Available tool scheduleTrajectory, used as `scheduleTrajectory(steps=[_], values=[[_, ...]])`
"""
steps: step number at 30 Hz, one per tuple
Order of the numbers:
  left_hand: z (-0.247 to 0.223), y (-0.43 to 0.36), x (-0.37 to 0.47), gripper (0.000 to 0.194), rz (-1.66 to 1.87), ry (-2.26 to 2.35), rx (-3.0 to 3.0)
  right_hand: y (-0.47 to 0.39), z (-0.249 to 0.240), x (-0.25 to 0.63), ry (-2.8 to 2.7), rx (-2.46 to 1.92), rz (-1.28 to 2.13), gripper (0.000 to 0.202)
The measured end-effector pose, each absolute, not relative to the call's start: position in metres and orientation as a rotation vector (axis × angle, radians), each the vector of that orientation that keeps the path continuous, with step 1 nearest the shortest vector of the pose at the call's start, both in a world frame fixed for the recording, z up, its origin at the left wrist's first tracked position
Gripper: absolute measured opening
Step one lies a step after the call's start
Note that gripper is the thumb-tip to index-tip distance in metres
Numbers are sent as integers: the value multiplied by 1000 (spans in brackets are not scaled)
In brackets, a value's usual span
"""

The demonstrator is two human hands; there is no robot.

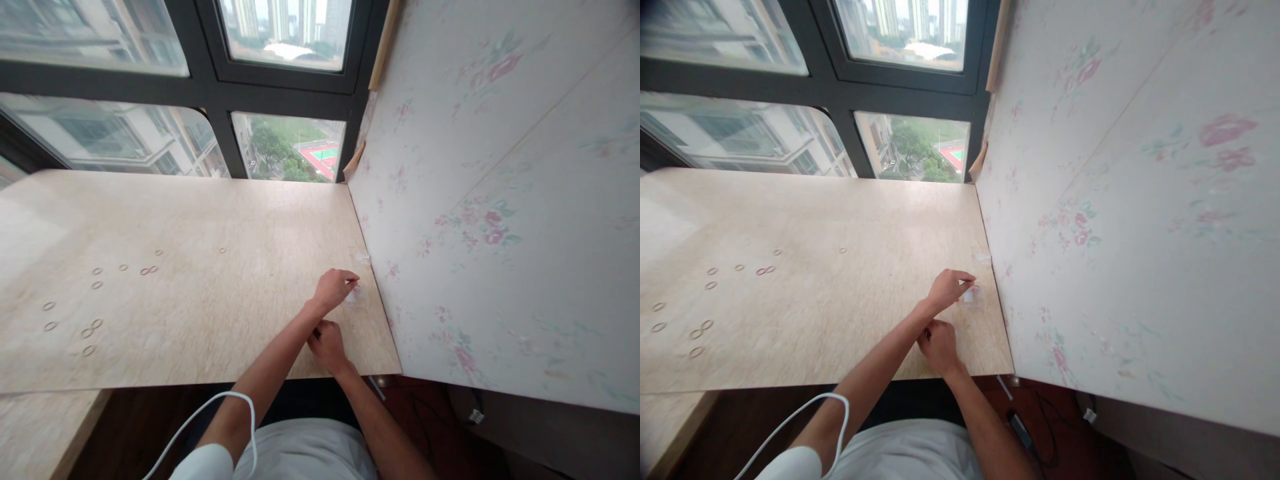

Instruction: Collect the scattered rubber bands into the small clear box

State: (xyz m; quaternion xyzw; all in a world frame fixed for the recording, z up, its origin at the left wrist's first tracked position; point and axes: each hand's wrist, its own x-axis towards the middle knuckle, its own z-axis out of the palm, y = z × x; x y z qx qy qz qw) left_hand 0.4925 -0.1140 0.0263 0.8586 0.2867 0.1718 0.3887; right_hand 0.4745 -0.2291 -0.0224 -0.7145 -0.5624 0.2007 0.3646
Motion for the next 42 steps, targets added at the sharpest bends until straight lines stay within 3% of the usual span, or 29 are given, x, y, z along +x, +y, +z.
scheduleTrajectory(steps=[13,21,30,36,42], values=[[-15,-82,317,21,909,1278,1866,-233,-16,470,-1487,-1764,543,34],[-18,-83,219,22,1167,1493,1700,-188,-1,450,-1424,-1706,820,36],[-20,-84,207,19,1158,1379,1628,-36,37,346,-1943,-1369,752,29],[-20,-78,205,18,1202,1364,1533,58,34,250,-2496,-1432,416,36],[-21,-77,204,17,1238,1365,1493,104,22,204,-2717,-1434,315,28]])
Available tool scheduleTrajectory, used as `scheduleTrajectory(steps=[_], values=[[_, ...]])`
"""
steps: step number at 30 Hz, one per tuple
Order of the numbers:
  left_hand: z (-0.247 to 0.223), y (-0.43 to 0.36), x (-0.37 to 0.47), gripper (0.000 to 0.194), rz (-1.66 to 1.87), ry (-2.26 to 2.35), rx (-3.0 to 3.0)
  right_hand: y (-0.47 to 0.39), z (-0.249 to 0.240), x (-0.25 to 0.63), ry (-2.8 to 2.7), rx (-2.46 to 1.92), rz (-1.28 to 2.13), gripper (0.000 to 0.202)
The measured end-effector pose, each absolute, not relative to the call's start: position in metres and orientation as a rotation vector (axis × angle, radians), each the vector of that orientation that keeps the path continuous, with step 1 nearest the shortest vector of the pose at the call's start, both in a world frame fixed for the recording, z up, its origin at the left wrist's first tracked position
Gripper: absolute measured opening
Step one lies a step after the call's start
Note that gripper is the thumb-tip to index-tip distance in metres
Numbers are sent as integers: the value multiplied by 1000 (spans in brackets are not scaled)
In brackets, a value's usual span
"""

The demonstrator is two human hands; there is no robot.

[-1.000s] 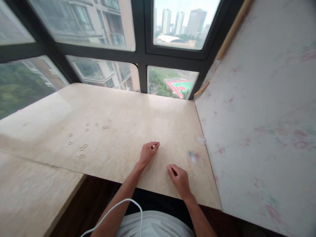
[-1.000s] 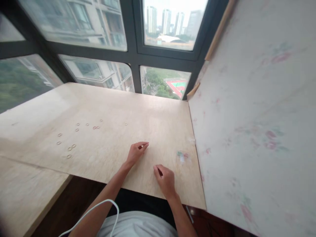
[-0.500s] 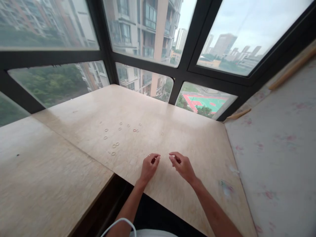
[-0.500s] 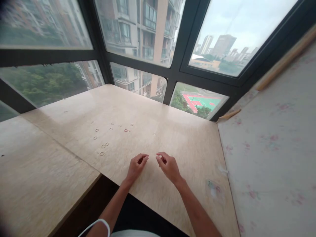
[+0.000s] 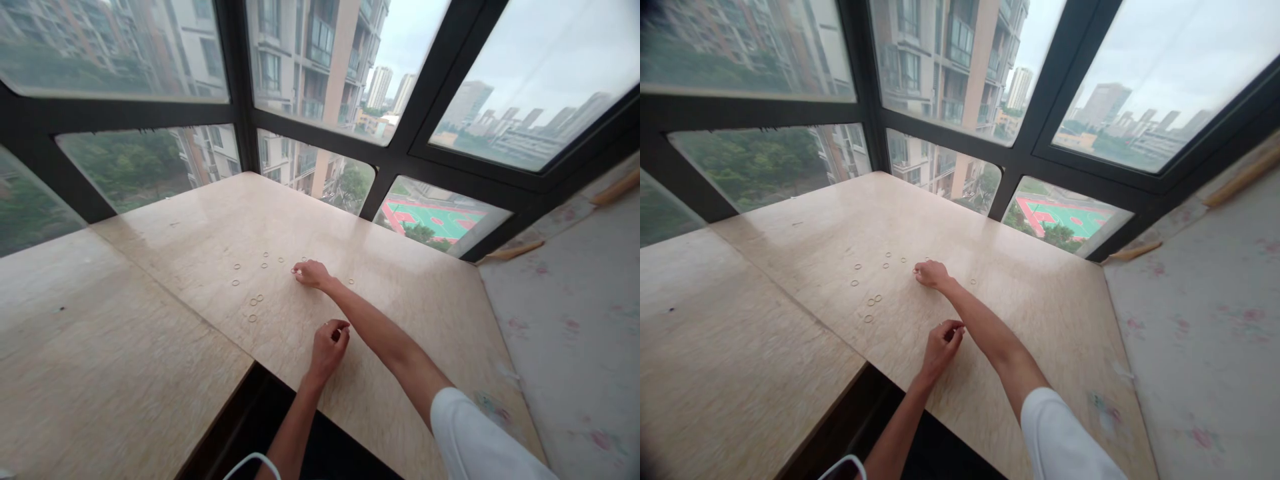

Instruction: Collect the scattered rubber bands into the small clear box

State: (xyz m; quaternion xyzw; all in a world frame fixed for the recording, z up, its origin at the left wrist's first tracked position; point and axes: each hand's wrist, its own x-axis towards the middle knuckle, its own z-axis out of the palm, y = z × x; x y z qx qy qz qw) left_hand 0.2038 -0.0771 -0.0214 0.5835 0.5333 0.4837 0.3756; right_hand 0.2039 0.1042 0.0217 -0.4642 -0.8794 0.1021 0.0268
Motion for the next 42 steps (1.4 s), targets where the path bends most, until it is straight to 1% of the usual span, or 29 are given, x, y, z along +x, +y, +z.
scheduleTrajectory(steps=[6,12,17,21,24,25,28,30,36,42], values=[[-22,-76,205,17,1242,1389,1507,122,19,201,-2898,-1322,308,23],[-22,-76,207,18,1239,1410,1517,127,20,202,-2837,-1220,536,9],[-20,-76,207,18,1254,1406,1491,115,11,212,-2536,-1142,893,10],[-18,-75,207,18,1252,1410,1475,94,5,222,-2222,-1101,1203,17],[-17,-75,207,18,1257,1409,1475,76,8,233,-2037,-1058,1360,23],[-17,-75,207,18,1258,1404,1474,69,11,238,-1946,-1034,1442,24],[-17,-75,208,18,1259,1397,1452,48,20,255,-1491,-900,1835,22],[-18,-75,208,18,1245,1417,1440,35,27,268,-1244,-820,2007,21],[-19,-80,209,17,1193,1447,1524,5,38,308,-1028,-793,2116,14],[-16,-86,208,20,1188,1407,1515,-24,44,344,-919,-780,2049,12]])
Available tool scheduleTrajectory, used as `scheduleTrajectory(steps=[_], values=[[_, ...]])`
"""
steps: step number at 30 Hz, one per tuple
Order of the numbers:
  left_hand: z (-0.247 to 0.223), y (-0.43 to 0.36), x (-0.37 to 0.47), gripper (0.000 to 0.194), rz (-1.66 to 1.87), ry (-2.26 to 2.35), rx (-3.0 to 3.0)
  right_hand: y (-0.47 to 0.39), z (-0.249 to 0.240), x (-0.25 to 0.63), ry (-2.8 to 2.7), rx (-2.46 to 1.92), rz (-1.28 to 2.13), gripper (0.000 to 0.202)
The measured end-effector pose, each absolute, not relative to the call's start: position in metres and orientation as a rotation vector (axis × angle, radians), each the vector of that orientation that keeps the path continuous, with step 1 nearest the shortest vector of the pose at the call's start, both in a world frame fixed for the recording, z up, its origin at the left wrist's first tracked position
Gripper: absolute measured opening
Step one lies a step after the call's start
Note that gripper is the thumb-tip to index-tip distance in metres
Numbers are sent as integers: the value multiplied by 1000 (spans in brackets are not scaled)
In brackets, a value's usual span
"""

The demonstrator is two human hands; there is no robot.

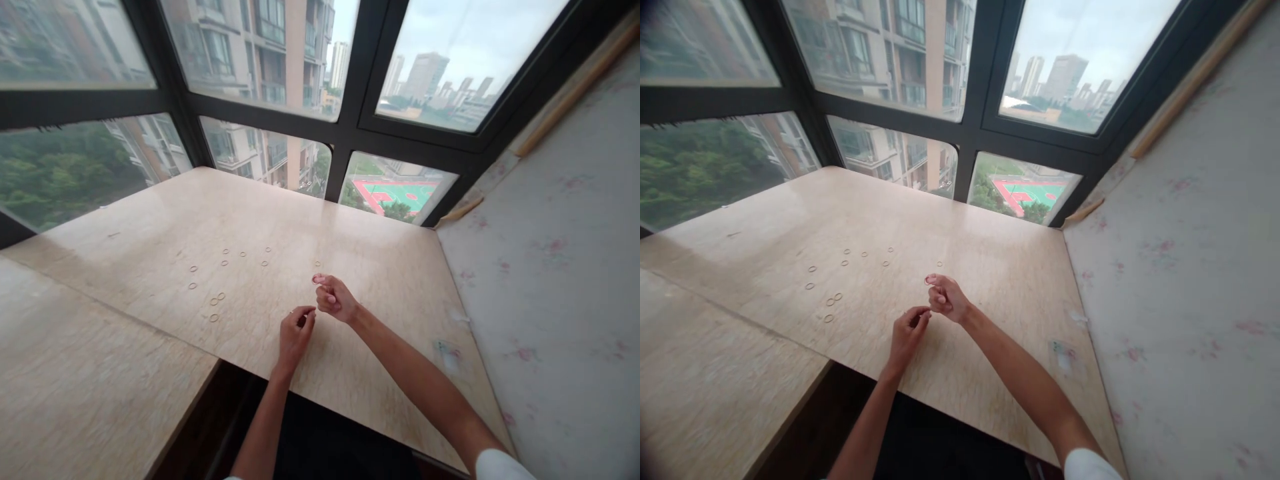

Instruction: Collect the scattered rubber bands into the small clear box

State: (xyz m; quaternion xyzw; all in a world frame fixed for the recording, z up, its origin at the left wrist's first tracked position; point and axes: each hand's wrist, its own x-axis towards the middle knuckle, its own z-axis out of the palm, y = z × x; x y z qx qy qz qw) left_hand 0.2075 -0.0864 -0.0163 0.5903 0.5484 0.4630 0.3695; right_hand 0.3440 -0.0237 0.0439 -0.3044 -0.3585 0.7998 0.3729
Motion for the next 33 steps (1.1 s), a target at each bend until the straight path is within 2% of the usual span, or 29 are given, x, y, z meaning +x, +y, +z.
scheduleTrajectory(steps=[12,20,25,33], values=[[-21,-86,209,24,1200,1390,1501,-91,38,401,-869,-751,1894,25],[-17,-89,210,29,1148,1386,1469,-140,36,432,-878,-941,1688,33],[-13,-90,210,33,1119,1404,1471,-176,31,469,-867,-1174,1394,35],[-12,-90,210,37,1074,1424,1510,-223,9,550,-843,-1768,695,41]])
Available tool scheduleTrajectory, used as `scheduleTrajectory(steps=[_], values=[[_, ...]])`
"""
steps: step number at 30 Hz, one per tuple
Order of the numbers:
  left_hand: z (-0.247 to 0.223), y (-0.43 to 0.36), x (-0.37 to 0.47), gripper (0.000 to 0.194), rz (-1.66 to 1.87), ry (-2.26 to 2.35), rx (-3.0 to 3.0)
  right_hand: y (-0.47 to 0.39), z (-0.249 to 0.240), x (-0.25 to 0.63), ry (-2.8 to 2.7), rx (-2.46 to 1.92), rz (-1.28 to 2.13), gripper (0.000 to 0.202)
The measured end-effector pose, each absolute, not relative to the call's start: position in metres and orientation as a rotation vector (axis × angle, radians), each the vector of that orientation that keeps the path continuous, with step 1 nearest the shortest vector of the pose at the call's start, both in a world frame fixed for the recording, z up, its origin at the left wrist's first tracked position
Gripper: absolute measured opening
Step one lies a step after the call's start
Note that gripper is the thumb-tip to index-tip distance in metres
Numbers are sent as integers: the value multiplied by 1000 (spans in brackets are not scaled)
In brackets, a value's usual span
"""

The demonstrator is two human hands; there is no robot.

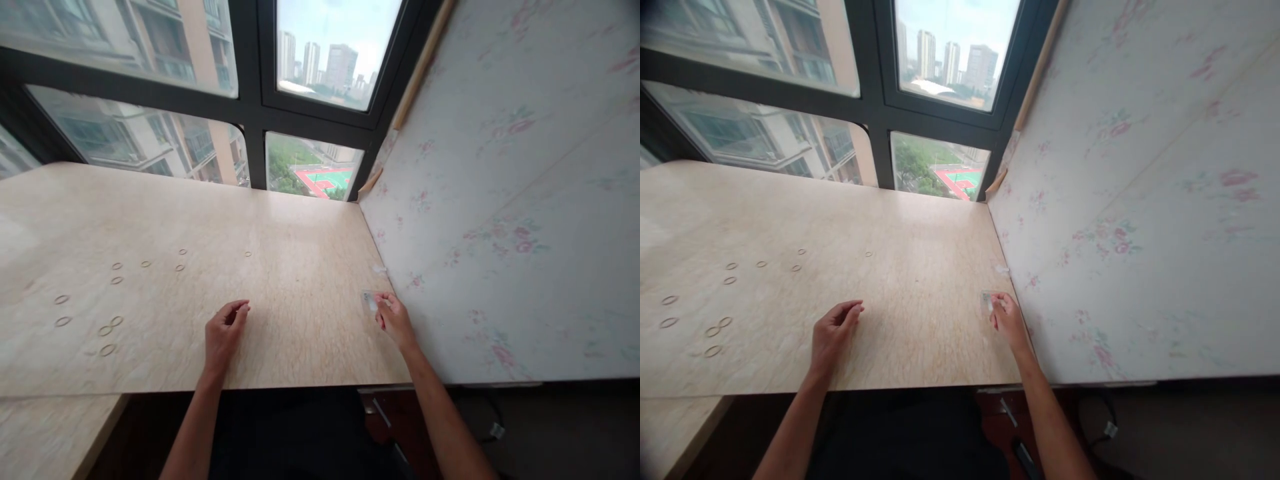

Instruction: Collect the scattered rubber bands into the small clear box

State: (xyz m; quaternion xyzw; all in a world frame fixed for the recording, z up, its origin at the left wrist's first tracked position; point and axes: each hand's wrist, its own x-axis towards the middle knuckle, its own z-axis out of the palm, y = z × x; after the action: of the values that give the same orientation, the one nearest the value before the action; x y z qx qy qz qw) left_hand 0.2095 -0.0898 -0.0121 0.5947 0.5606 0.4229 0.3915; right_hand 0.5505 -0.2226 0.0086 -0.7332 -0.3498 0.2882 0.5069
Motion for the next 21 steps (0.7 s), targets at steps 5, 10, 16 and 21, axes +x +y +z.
scheduleTrajectory(steps=[5,10,16,21], values=[[-12,-89,209,37,1059,1451,1534,-232,14,579,-850,-2052,410,35],[-13,-89,209,36,1056,1467,1546,-228,16,586,-914,-2189,371,33],[-12,-90,210,36,1038,1483,1544,-227,13,587,-961,-2261,358,34],[-13,-88,211,31,1046,1483,1548,-235,21,577,-967,-2193,321,34]])
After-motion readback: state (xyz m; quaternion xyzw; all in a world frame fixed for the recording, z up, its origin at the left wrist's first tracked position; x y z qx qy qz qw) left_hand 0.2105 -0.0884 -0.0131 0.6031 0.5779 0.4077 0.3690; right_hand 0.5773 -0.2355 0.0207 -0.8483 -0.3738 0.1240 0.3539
